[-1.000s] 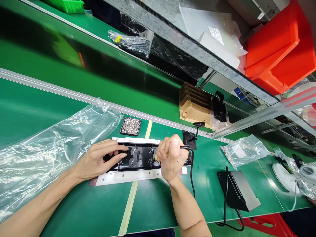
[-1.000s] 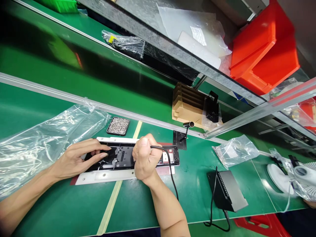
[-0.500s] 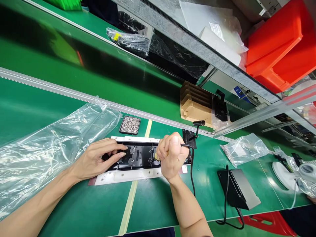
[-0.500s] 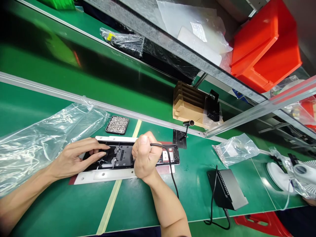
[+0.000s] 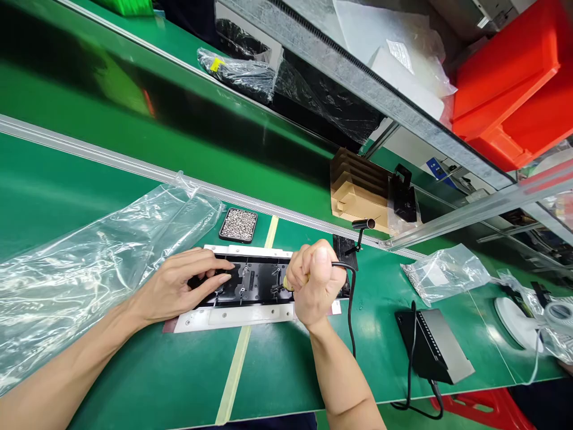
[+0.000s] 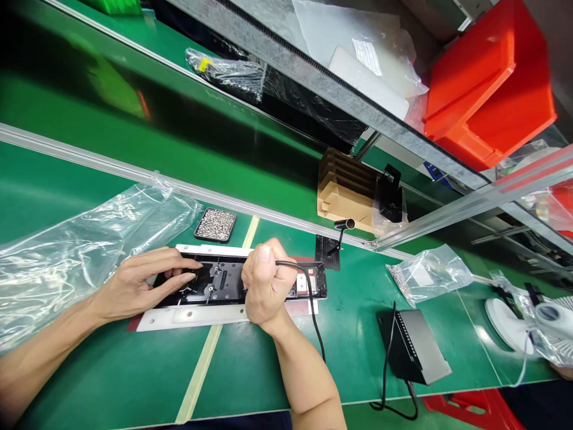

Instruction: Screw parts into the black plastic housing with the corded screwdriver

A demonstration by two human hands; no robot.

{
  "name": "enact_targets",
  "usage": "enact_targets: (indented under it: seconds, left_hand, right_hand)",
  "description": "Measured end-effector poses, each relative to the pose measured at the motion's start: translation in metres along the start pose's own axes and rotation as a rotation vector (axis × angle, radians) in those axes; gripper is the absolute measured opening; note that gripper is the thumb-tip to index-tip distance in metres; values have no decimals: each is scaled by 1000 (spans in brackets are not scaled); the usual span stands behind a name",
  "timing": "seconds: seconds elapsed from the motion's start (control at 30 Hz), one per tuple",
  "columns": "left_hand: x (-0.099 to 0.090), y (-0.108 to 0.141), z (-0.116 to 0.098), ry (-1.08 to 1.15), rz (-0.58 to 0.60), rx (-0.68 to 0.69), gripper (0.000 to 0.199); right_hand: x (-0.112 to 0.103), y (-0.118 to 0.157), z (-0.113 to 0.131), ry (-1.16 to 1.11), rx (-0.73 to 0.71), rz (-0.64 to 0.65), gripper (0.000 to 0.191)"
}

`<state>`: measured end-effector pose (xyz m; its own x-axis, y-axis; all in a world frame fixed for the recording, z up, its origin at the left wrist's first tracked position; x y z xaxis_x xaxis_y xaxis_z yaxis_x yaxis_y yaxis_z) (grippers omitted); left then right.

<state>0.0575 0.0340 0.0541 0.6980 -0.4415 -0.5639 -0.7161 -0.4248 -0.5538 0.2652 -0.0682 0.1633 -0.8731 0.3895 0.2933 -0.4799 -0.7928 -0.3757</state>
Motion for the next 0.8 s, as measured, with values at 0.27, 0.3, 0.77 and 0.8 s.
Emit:
enact_targets:
  seconds: [0.27, 0.3, 0.77, 0.8]
  left_hand:
    - [1, -1, -1, -4, -14, 9, 14]
    - [1, -2, -1, -2, -18, 10, 15]
    - [-1, -4, -2, 23, -36, -12, 15]
    - [-1, -4, -2, 24, -38, -11, 15]
  right_hand:
    - [1, 0, 3, -43, -29, 16, 62]
    - [1, 1, 2, -41, -28, 18, 62]
    - [-2, 1, 2, 41, 7, -20, 63]
    - [-3, 1, 2, 47, 9, -24, 64]
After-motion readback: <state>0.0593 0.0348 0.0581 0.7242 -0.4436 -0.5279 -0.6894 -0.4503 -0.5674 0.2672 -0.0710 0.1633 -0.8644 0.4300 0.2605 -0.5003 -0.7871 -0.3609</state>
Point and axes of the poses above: each hand's wrist, its own y-axis away from the middle knuckle, its own x-axis out of the palm, z = x × y, the point moved 7 cm from there along -y, towards the middle knuckle, and after that the axes turned 3 degrees about z, right-handed, at the moved point
